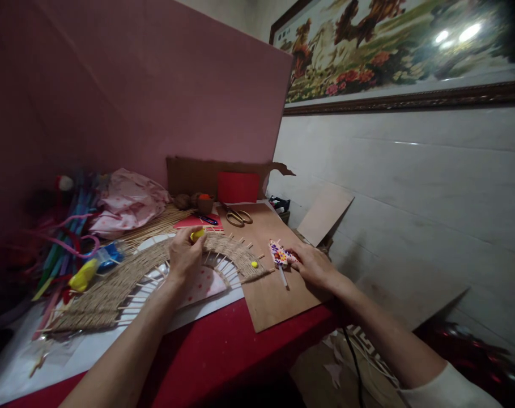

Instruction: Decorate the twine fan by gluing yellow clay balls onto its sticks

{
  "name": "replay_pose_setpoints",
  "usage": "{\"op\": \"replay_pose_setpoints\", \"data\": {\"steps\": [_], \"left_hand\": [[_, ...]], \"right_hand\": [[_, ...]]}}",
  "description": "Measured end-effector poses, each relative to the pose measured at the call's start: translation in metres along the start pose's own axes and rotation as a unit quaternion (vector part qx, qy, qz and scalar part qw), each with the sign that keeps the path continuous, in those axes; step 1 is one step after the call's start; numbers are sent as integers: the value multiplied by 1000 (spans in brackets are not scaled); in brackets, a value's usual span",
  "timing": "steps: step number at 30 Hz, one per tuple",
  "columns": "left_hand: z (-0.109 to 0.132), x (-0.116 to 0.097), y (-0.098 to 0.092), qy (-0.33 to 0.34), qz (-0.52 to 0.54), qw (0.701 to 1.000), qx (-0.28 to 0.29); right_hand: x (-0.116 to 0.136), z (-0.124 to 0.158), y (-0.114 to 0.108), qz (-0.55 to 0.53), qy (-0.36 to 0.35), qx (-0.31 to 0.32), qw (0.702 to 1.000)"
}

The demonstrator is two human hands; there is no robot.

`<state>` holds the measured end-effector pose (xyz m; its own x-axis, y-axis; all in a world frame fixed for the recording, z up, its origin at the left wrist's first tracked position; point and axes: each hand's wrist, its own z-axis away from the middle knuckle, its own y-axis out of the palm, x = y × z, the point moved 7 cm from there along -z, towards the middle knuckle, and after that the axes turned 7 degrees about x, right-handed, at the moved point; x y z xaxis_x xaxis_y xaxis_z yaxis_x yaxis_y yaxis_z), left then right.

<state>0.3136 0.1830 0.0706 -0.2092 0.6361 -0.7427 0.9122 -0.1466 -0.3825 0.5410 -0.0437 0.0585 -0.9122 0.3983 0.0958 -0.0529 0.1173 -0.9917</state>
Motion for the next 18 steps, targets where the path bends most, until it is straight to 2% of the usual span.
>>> {"op": "replay_pose_setpoints", "data": {"steps": [7,10,12,14,16,17,18], "left_hand": [[1,-6,2,18,-2,1000,12],[2,-9,3,33,-7,999,15],[2,-11,3,43,-12,999,14],[3,-12,3,51,-18,998,12],[3,-13,3,59,-23,998,13],[3,-13,3,63,-25,998,14],[3,-13,4,67,-26,997,16]], "right_hand": [[11,6,-2,-18,-41,-7,999],[14,9,-14,-22,-47,-51,997],[12,15,-28,-46,-41,-108,992],[6,33,-39,-76,-24,-186,979],[4,64,-39,-96,-8,-248,964],[8,83,-33,-93,-14,-261,961],[17,102,-21,-89,-44,-244,965]]}}
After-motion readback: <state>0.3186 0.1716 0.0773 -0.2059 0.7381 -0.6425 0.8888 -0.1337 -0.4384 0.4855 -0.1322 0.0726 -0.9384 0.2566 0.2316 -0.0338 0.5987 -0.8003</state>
